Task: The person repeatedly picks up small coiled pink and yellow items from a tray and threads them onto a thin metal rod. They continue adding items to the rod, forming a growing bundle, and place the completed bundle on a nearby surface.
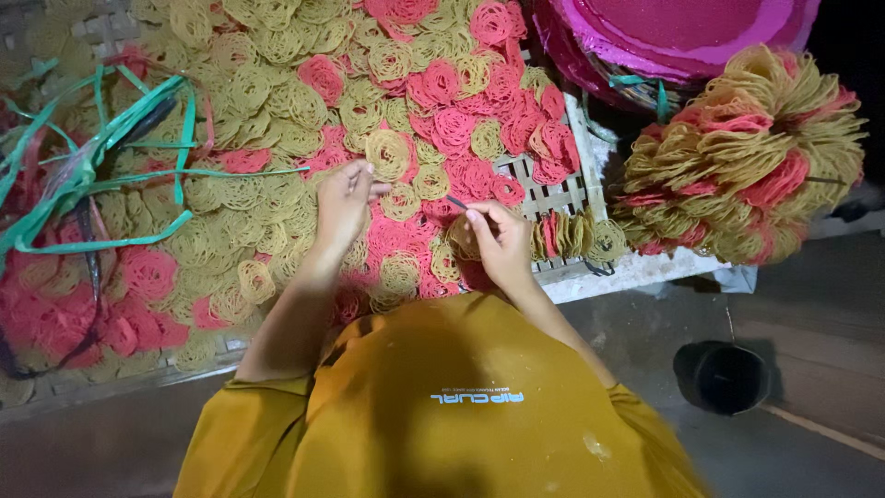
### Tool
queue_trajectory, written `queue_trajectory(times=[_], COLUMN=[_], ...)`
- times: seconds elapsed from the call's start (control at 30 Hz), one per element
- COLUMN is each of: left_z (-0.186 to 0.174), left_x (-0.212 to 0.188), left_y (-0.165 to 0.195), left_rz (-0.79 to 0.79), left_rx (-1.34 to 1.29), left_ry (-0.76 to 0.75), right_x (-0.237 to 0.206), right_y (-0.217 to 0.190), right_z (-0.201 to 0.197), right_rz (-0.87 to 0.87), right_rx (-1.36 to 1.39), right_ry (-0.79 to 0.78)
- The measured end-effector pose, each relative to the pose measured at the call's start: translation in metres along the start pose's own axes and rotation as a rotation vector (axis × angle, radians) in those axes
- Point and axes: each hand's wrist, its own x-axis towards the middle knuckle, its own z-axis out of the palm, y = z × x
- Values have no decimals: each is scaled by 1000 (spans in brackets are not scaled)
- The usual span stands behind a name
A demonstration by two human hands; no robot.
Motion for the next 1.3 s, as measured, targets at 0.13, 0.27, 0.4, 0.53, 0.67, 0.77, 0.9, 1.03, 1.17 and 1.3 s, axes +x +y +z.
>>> queue_trajectory(times=[0.13, 0.27, 0.4, 0.53, 0.67, 0.77, 0.9, 1.03, 1.17, 1.3], left_z=[16, 33, 41, 45, 48, 48, 50, 53, 53, 52], left_x=[-6, -29, -43, -50, -52, -52, -51, -54, -56, -54], left_y=[5, 23, 44, 54, 55, 54, 55, 57, 59, 61], left_rz=[-19, 32, 96, 274, 355, 273, 354, 259, 359, 702], left_rx=[-142, 88, 273, 322, 302, 245, 269, 207, 141, 158], left_ry=[-116, -123, -87, -49, -23, -40, -33, -101, -190, -259], right_x=[1, 4, 6, 7, 8, 8, 7, 6, 5, 4], right_y=[-12, -17, -16, -14, -13, -13, -13, -12, -8, -3], right_z=[1, 3, 4, 4, 4, 4, 5, 6, 6, 5], right_rz=[-138, -316, -213, -190, -184, -204, -197, -194, -278, -266], right_rx=[-219, -285, -299, -341, -358, -355, -379, -373, -368, -321], right_ry=[58, 121, 129, 127, 127, 128, 131, 127, 139, 124])
